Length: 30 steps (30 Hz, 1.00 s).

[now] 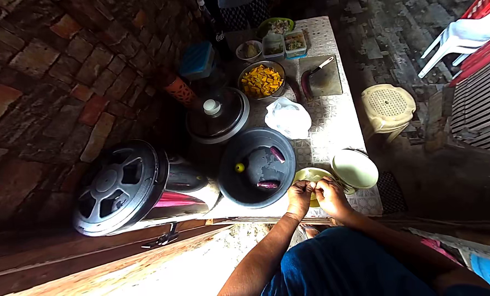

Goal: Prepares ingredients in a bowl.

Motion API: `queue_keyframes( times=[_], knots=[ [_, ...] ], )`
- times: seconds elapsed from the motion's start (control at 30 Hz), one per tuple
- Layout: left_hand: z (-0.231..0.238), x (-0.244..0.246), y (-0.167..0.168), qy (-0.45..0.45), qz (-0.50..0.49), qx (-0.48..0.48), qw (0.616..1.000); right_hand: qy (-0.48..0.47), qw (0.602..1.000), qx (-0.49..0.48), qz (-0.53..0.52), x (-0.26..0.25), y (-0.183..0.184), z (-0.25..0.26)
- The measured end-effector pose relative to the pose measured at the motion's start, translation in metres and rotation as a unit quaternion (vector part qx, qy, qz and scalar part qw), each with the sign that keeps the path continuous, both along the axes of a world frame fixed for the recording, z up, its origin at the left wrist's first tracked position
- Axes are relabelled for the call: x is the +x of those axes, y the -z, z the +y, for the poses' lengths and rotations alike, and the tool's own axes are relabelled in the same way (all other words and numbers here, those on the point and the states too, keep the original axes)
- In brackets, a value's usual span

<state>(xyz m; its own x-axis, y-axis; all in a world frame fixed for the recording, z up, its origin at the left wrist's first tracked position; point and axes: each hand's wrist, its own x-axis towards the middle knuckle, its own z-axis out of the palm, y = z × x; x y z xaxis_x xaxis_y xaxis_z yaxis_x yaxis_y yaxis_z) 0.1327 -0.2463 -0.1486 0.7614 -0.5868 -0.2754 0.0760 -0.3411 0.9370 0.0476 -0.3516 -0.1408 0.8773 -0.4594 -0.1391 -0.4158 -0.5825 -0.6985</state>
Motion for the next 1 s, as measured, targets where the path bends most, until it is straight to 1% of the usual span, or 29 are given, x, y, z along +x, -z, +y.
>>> queue_keyframes(
  times=[0.17, 0.27, 0.37, 0.43, 0.5, 0.6, 0.67, 0.73, 0.83, 0.93, 1.0],
  knots=[
    [0.000, 0.002, -0.002, 0.009, -0.008, 0.031, 0.999, 0.007, 1.000, -0.016, 0.004, 0.004, 0.000, 0.002],
    [0.000, 0.003, 0.000, 0.002, 0.009, 0.028, 1.000, 0.006, 1.000, -0.020, 0.013, 0.006, 0.000, 0.003],
    [0.001, -0.001, 0.002, 0.005, 0.023, 0.011, 1.000, 0.025, 0.999, -0.019, 0.032, 0.010, 0.000, -0.001],
    [0.002, -0.007, 0.001, 0.011, 0.016, 0.003, 1.000, 0.040, 0.998, -0.027, 0.036, 0.013, 0.000, -0.012],
    [0.004, 0.001, -0.003, -0.002, -0.009, 0.001, 1.000, 0.025, 0.999, -0.040, 0.009, 0.012, -0.001, -0.019],
    [0.009, 0.009, -0.007, 0.006, 0.002, 0.021, 1.000, 0.003, 0.999, -0.048, 0.022, 0.007, -0.004, -0.021],
    [0.009, 0.011, -0.012, 0.021, 0.015, 0.032, 0.999, 0.001, 0.997, -0.071, 0.036, 0.009, -0.004, -0.026],
    [0.013, 0.013, -0.015, 0.016, 0.023, 0.047, 0.998, 0.003, 0.995, -0.091, 0.050, 0.008, -0.003, -0.031],
    [0.020, 0.020, -0.023, 0.001, 0.005, 0.065, 0.998, 0.023, 0.992, -0.107, 0.062, 0.002, 0.005, -0.047],
    [0.024, 0.022, -0.034, -0.007, -0.031, 0.095, 0.995, 0.037, 0.992, -0.110, 0.048, -0.004, 0.010, -0.057],
    [0.026, 0.021, -0.036, -0.017, -0.037, 0.104, 0.994, 0.038, 0.993, -0.108, 0.036, -0.008, 0.011, -0.057]
  ],
)
